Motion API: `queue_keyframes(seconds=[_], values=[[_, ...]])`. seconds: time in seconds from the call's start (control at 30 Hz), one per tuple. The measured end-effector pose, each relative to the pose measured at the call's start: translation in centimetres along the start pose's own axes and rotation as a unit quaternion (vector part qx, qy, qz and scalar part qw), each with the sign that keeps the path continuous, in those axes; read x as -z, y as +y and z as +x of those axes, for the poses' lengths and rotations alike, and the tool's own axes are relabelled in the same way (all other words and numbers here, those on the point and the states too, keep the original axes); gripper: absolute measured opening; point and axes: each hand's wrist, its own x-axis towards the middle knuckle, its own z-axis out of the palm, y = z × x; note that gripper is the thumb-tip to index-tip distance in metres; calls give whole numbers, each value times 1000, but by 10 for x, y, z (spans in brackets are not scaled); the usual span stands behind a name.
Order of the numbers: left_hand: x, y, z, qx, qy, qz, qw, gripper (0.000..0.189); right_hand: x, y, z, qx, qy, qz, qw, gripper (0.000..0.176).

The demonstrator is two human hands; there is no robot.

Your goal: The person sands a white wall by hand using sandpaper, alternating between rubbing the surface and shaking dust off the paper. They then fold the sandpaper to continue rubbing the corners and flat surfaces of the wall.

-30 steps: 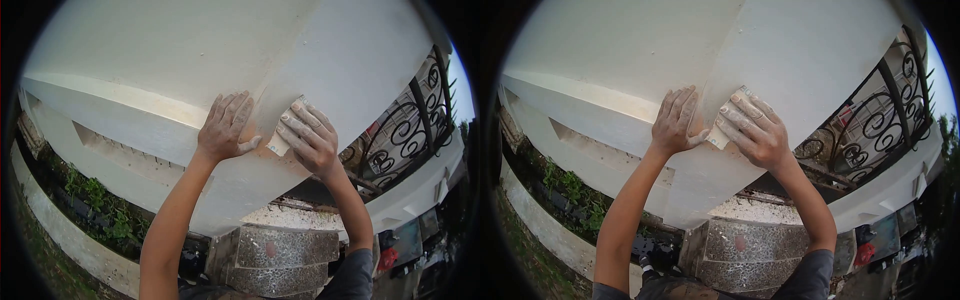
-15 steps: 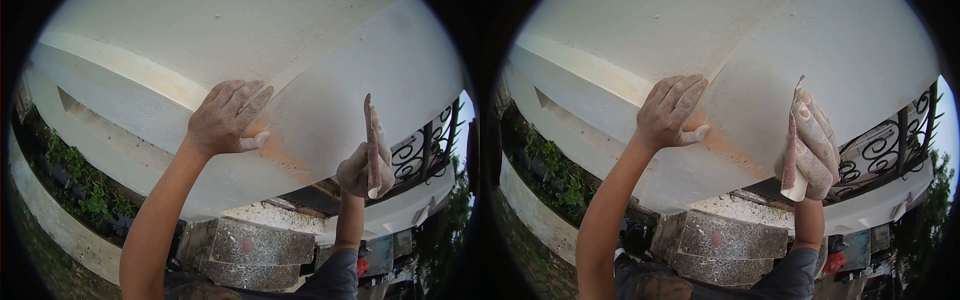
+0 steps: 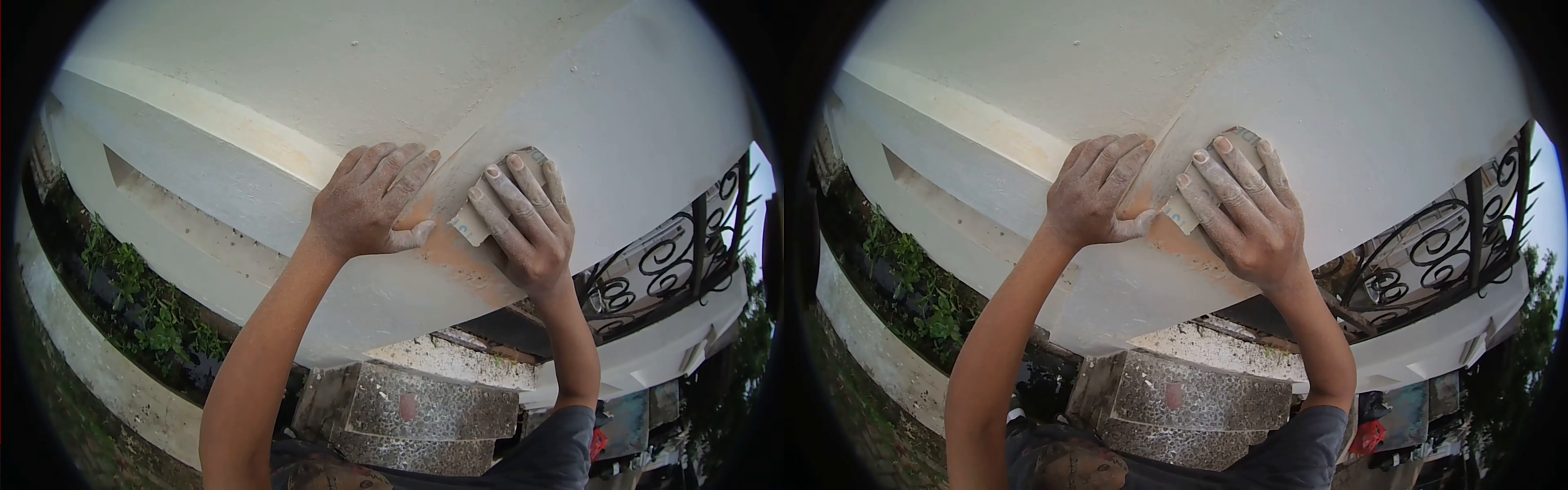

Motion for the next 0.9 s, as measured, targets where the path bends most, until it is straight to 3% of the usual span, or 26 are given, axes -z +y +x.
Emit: queue_keyframes(seconds=[0.23, 0.5, 0.63, 0.77, 0.87, 0.9], values=[[1, 0, 0, 1, -8, 10, 1000, 67, 1, 9, 0, 30, -11, -8, 999, 33], [0, 0, -1, 2, -10, 6, 1000, 67, -4, 1, -4, -11, -19, -29, 999, 35], [2, 1, -1, 0, -16, 12, 1000, 56, -14, -18, -12, -32, -25, 1, 999, 35], [3, -1, -3, 1, -32, 34, 999, 51, -23, -22, -30, 75, -123, 75, 987, 36], [4, -3, -1, -1, -34, 40, 999, 50, 6, 9, 1, -5, -3, -43, 999, 36], [4, -1, -2, 0, -34, 36, 999, 51, -2, 5, -2, 2, 22, -5, 1000, 34]])
